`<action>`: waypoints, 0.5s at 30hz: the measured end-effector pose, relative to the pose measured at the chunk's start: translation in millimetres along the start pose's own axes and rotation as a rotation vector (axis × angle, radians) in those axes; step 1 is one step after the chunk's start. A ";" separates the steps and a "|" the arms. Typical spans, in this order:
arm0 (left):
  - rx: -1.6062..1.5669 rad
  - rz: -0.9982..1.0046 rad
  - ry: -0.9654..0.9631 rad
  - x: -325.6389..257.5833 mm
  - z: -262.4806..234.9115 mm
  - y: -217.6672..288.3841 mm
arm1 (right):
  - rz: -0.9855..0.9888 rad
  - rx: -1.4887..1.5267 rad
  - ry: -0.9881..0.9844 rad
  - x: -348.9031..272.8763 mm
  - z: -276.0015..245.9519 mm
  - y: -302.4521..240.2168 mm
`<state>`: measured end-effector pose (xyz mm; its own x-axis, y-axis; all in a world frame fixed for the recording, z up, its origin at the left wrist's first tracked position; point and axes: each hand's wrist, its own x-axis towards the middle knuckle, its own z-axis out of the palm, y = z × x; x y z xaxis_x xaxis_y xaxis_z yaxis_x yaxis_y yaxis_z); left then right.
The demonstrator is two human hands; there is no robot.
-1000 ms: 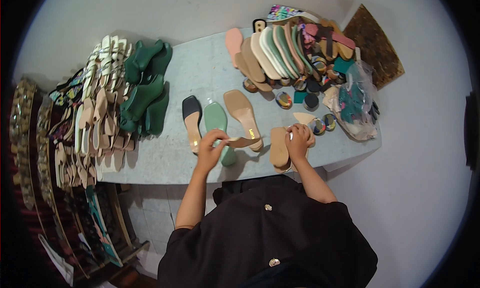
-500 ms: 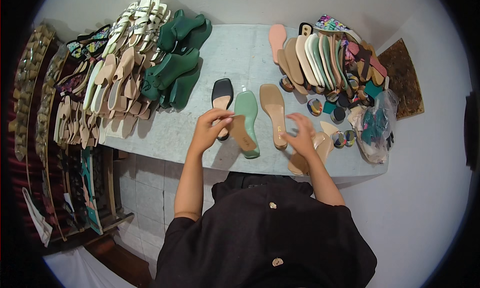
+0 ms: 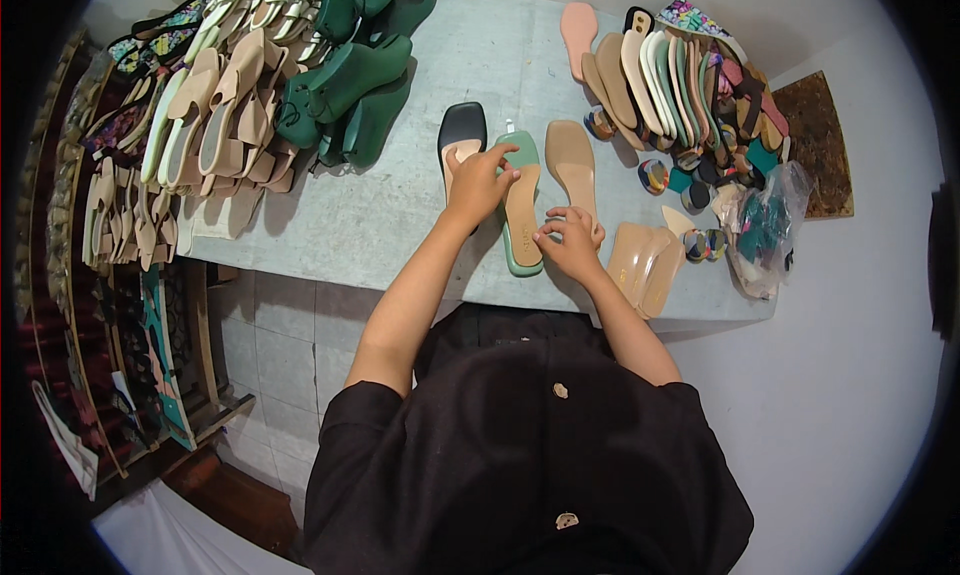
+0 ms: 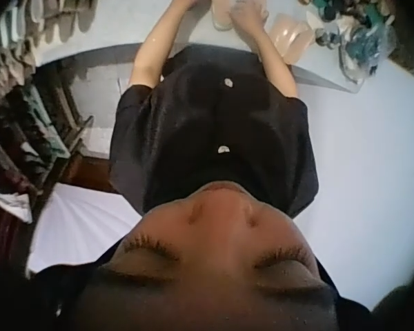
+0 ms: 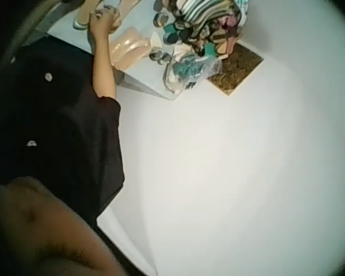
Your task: Organizing and matching various shoe soles with green shoe lasts on a workshop table.
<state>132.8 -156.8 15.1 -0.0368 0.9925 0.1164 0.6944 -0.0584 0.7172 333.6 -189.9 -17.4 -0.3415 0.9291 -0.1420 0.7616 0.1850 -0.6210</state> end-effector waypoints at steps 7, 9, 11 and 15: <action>0.086 0.062 0.016 -0.5 24.9 -17.2 | 0.017 -0.058 -0.022 -2.4 9.3 6.9; 0.092 0.071 0.010 0.6 27.8 -22.4 | 0.037 -0.062 -0.027 -1.1 11.3 6.9; 0.085 0.064 -0.009 0.8 29.4 -26.5 | 0.020 -0.049 -0.011 -1.8 12.7 4.5; 0.087 0.074 -0.031 3.0 30.1 -29.9 | 0.008 -0.082 -0.026 -0.1 15.2 3.7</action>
<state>133.6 -148.8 -26.7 0.0381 0.9888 0.1442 0.7539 -0.1232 0.6453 328.1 -194.1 -31.4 -0.3491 0.9221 -0.1673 0.8065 0.2047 -0.5547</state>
